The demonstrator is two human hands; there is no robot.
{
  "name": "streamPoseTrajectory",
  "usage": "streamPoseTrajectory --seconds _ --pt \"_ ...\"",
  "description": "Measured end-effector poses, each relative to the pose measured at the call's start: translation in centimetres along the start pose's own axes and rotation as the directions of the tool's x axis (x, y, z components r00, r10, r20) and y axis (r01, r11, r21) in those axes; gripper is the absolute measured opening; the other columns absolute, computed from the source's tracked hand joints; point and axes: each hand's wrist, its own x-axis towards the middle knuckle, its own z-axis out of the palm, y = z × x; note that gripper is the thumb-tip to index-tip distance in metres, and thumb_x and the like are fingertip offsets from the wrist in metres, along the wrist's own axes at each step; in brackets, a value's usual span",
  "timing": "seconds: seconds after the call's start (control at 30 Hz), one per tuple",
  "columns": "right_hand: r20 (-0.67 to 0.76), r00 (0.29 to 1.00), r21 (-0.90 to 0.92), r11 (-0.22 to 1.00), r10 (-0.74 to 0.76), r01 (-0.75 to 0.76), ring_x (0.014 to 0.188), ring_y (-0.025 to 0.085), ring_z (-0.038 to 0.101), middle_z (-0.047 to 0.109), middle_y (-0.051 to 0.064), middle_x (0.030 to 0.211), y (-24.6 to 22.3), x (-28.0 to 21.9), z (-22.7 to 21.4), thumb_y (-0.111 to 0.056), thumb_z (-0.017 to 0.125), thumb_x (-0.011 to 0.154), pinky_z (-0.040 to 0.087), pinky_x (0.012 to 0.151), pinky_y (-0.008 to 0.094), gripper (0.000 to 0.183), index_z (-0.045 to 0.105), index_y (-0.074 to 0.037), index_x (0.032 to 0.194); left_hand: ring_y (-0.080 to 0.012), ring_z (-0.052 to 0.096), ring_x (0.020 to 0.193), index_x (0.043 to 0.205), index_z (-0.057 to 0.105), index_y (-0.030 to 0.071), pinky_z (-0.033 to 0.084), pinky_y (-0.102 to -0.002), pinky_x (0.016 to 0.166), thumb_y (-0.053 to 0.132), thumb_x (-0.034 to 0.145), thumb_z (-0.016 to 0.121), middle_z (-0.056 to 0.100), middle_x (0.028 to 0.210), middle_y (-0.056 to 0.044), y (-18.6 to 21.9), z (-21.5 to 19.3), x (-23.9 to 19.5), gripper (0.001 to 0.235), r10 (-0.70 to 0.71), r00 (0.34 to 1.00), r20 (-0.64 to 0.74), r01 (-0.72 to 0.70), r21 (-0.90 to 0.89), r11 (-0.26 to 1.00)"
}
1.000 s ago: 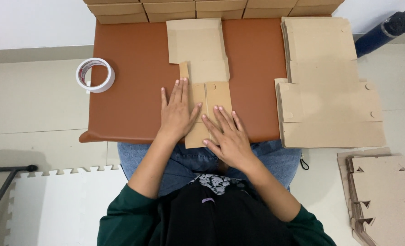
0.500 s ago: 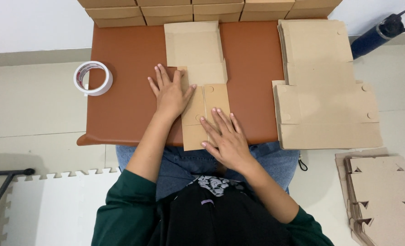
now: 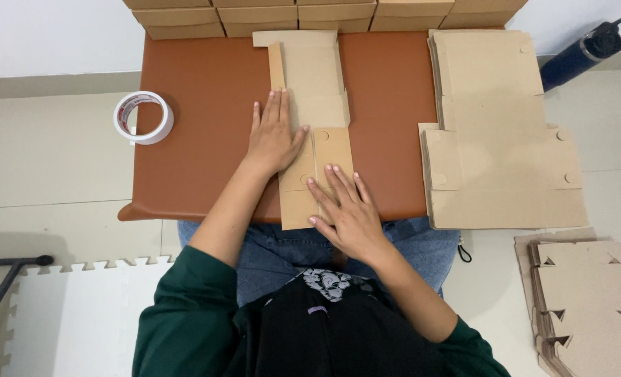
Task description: The person folds a flat cardboard box blank along its creases, tucks and locks the side tabs to form a rectangular box, and places the finished box on a stack of completed boxes on the table.
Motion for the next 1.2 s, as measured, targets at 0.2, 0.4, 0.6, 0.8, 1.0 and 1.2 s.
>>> streamPoseTrajectory --seconds 0.2,0.4,0.6,0.8,1.0,1.2 --pt "0.013 1.0 -0.01 1.0 -0.001 0.001 0.151 0.038 0.025 0.034 0.024 0.157 0.0 0.0 -0.2 -0.05 0.052 0.1 0.013 0.12 0.058 0.065 0.04 -0.02 0.156 -0.0327 0.001 0.158 0.161 0.009 -0.004 -0.01 -0.057 0.123 0.054 0.107 0.021 0.004 0.169 -0.025 -1.3 0.3 4.2 0.08 -0.068 0.997 0.039 0.062 0.128 0.99" --pt "0.005 1.0 -0.128 0.992 -0.006 0.007 0.155 0.031 0.02 0.024 0.016 0.166 0.1 -0.1 -0.1 -0.05 0.047 0.102 0.016 0.124 0.052 0.067 0.028 -0.024 0.16 -0.0248 -0.013 0.156 0.16 -0.006 0.003 -0.016 -0.062 0.118 0.055 0.102 0.011 -0.012 0.169 -0.014 -0.9 -1.6 8.1 0.08 -0.225 0.967 0.118 0.205 0.164 0.965" --pt "0.057 0.998 -0.173 0.984 -0.037 0.046 0.157 0.032 0.012 0.016 0.018 0.168 -0.1 -0.2 -0.7 -0.085 0.045 0.084 0.011 0.124 0.054 0.104 0.019 -0.021 0.162 -0.0226 -0.009 0.157 0.16 -0.006 0.006 -0.017 -0.063 0.117 0.053 0.102 0.012 -0.007 0.171 -0.01 -1.3 -1.0 8.1 0.077 -0.215 0.975 0.059 0.198 0.207 0.958" --pt "0.032 0.997 -0.297 0.951 -0.074 0.081 0.156 0.032 0.019 0.022 0.016 0.167 0.2 -0.5 0.1 -0.034 0.07 0.084 0.02 0.123 0.053 0.092 0.023 -0.024 0.162 -0.0235 -0.005 0.157 0.16 -0.002 0.005 -0.016 -0.065 0.116 0.052 0.102 0.016 -0.003 0.171 -0.012 -1.9 -0.1 8.3 0.078 -0.192 0.981 0.009 0.186 0.188 0.964" --pt "0.02 0.996 -0.295 0.951 -0.091 0.093 0.151 0.032 0.03 0.037 0.014 0.161 -0.4 -1.8 -0.5 -0.028 0.064 0.088 0.025 0.121 0.052 0.078 0.032 -0.024 0.159 -0.03 -0.01 0.155 0.163 0.006 0.015 -0.017 -0.068 0.113 0.061 0.099 0.018 -0.002 0.168 -0.02 -1.8 0.4 6.5 0.079 -0.249 0.968 -0.016 0.249 0.123 0.961" --pt "0.054 0.994 -0.297 0.949 -0.093 0.105 0.152 0.031 0.028 0.035 0.014 0.162 -0.9 -2.7 -1.0 -0.027 0.061 0.089 0.024 0.121 0.05 0.076 0.032 -0.025 0.159 -0.0356 -0.013 0.154 0.163 0.007 0.026 -0.017 -0.069 0.112 0.067 0.098 0.023 -0.008 0.166 -0.027 -0.9 -1.4 5.2 0.079 -0.28 0.96 0.028 0.276 0.098 0.956"
